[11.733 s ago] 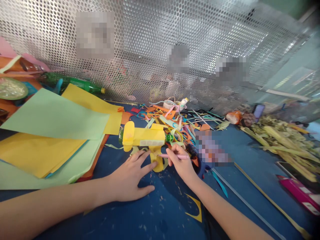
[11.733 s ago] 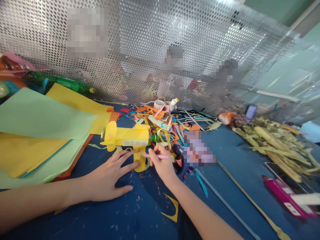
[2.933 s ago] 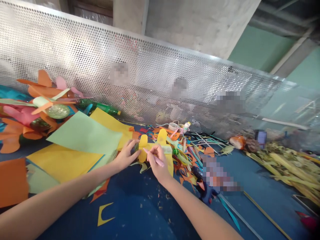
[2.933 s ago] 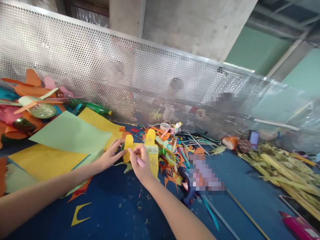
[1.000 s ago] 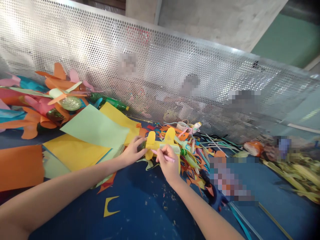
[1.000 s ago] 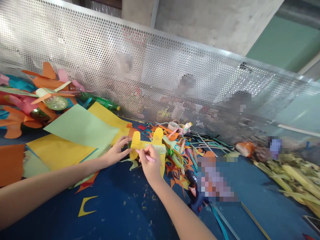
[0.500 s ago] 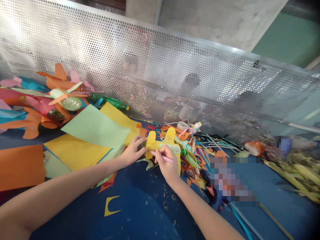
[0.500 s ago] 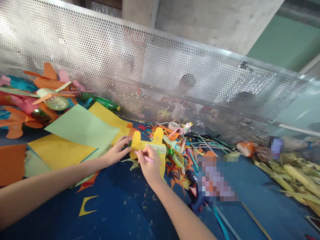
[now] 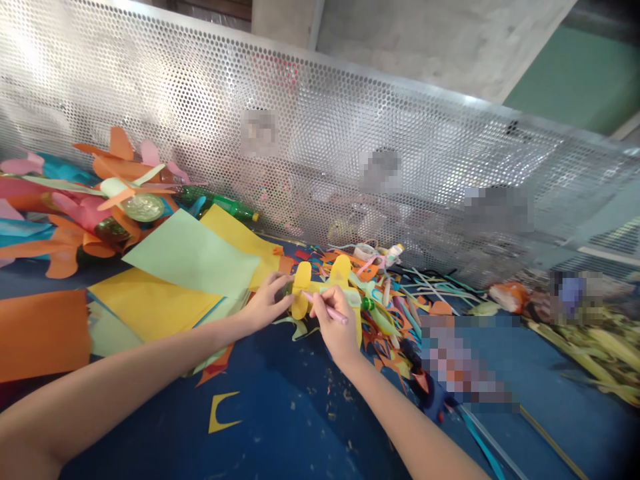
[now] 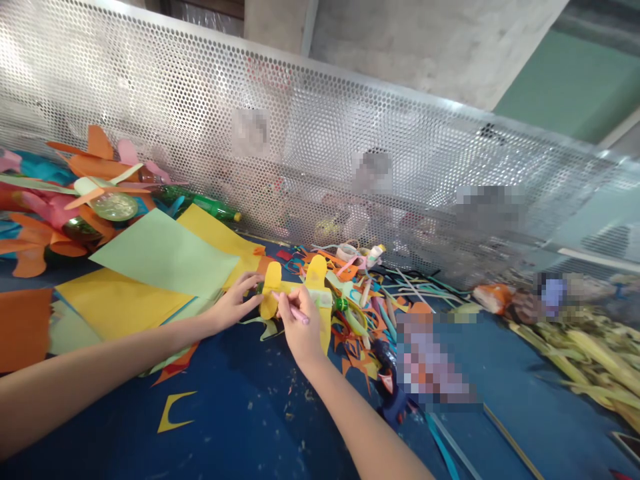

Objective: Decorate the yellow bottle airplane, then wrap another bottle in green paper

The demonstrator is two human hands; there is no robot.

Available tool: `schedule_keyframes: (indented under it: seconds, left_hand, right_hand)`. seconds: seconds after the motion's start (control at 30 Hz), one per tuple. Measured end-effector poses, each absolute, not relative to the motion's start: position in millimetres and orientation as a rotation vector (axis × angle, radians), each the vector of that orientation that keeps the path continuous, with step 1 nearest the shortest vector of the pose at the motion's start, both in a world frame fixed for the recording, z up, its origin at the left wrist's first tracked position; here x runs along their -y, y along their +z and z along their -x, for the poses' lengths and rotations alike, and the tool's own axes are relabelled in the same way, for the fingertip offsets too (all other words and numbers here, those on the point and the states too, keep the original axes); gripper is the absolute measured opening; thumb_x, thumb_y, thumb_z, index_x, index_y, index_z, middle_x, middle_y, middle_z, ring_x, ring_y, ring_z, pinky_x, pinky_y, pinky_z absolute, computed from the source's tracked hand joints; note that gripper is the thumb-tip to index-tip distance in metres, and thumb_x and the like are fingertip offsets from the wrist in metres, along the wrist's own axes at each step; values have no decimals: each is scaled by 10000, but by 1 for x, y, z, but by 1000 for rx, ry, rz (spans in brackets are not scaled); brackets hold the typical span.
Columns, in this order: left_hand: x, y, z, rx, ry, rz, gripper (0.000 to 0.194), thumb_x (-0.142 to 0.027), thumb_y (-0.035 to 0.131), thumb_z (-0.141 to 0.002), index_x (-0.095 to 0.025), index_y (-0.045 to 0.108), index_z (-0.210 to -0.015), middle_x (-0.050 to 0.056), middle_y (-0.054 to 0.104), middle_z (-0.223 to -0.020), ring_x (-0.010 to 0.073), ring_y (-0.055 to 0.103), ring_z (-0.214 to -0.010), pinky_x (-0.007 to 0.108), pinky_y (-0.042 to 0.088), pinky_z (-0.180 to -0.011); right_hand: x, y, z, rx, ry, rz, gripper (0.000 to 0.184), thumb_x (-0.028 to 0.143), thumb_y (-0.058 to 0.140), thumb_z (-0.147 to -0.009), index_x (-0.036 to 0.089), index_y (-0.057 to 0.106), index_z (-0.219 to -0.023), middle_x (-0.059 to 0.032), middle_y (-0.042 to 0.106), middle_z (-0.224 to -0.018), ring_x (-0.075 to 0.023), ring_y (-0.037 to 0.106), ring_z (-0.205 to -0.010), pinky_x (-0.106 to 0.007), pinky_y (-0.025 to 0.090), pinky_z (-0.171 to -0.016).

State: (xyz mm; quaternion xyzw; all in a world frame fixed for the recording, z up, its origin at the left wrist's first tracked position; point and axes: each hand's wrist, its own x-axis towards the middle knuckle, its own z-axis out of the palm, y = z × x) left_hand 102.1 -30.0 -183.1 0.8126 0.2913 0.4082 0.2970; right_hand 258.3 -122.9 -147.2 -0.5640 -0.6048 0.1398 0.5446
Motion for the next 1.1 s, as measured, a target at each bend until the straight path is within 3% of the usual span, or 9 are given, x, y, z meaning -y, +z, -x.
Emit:
schedule_keyframes:
  seconds: [0.27, 0.53, 0.7, 0.97, 1.1]
  left_hand:
    - [32, -181, -102, -772, 1085, -2167, 325, -332, 498, -858, -223, 526, -1163, 83, 484, -1174, 229, 487, -1132, 389, 406, -1002]
    - [32, -180, -101, -773, 1085, -2171, 330, -324, 499, -853, -226, 524, -1167, 79, 494, -1163, 222, 496, -1127, 376, 409, -1001]
    - [33, -180, -102, -783, 1093, -2166, 341, -317, 500, -841, -205, 528, -1162, 91, 494, -1158, 227, 511, -1102, 379, 424, -980]
    - [32, -181, -103, -781, 1102, -2168, 332, -322, 494, -844, -207, 523, -1154, 86, 490, -1147, 215, 523, -1068, 367, 444, -949]
    - [31, -181, -103, -769, 1099, -2174, 338, -334, 490, -850, -199, 522, -1158, 91, 488, -1158, 217, 523, -1074, 371, 440, -958]
  right_hand:
    - [122, -146, -259, 1438, 309, 1335, 252, 348, 521, -889, 243, 415, -685, 37, 590, -566, -150, 601, -546, -259, 465, -584]
    - [125, -142, -258, 1367, 335, 1360, 291, 270, 515, -845, 246, 359, -601, 74, 421, -451, -140, 546, -460, -249, 467, -539]
    - [124, -146, -260, 1359, 351, 1361, 292, 245, 521, -825, 251, 335, -600, 70, 328, -476, -188, 645, -602, -235, 443, -495]
    - [125, -143, -258, 1354, 404, 1389, 289, 275, 498, -850, 252, 333, -614, 65, 384, -448, -211, 699, -685, -211, 417, -460]
    - [126, -140, -256, 1354, 406, 1400, 294, 297, 507, -846, 248, 338, -610, 70, 409, -438, -188, 680, -601, -212, 454, -493]
